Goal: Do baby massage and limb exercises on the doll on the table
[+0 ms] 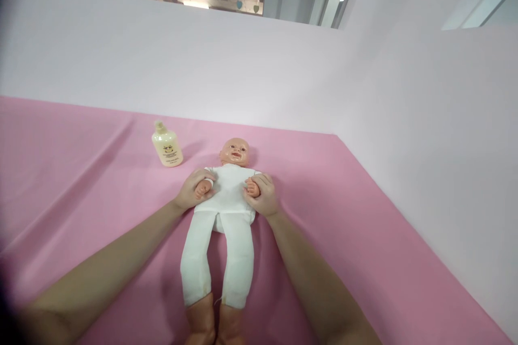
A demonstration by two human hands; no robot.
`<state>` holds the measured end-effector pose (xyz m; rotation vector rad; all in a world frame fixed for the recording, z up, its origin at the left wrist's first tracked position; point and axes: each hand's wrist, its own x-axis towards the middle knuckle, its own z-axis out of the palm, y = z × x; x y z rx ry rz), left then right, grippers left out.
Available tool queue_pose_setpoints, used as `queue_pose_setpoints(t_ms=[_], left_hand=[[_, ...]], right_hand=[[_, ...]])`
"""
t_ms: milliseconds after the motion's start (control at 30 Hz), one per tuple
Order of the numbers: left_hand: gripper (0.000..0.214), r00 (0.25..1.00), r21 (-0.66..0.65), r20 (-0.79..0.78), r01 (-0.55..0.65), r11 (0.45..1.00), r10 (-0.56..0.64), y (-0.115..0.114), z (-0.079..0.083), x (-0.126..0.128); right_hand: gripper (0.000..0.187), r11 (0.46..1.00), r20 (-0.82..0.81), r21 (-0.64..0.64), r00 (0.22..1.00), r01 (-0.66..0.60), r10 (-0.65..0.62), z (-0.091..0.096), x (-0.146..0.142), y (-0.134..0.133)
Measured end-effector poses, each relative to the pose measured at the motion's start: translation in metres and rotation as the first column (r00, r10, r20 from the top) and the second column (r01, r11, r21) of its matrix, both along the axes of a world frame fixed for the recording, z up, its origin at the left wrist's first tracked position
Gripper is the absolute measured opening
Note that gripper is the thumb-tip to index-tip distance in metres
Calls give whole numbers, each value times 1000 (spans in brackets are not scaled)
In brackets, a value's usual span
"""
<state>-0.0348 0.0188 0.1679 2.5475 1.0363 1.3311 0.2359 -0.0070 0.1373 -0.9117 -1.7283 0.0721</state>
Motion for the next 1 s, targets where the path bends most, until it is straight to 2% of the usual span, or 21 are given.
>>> queue_pose_setpoints(t_ms=[100, 267, 433, 533, 600, 667, 800, 900, 1000], left_hand=[[33, 999, -21, -44, 8, 1000, -9, -1, 1, 0], [30, 998, -19, -50, 36, 999, -37, 2, -2, -2], [29, 998, -11, -48, 40, 999, -40, 2, -2, -3], [28, 999, -24, -36, 30, 999, -31, 1, -3, -2], [28, 1000, -37, -14, 9, 999, -9, 1, -4, -1], [28, 999, -80, 22, -43, 996, 45, 3, -6, 0], [37, 984, -150, 104, -128, 980, 144, 12, -7, 1], [55, 979, -129, 141, -131, 983, 149, 21, -11, 0], [67, 967, -176, 134, -192, 966, 216, 28, -18, -3]], right_hand=[[11, 1000, 68, -9, 997, -22, 23, 2, -1, -2], [5, 994, 94, 52, 991, -101, 96, 1, -1, -1], [12, 992, 118, 68, 988, -107, 98, 2, -1, -1], [11, 993, 119, 51, 988, -110, 103, 1, -1, -1], [12, 996, 106, -7, 991, -85, 85, -1, -1, 0], [21, 995, 52, -87, 998, -39, 44, -4, -1, 3], [58, 984, -102, -178, 994, 25, -44, -14, -1, 16], [69, 969, -141, -237, 984, 74, -109, -22, 2, 28], [73, 946, -127, -296, 976, 134, -178, -30, 6, 38]])
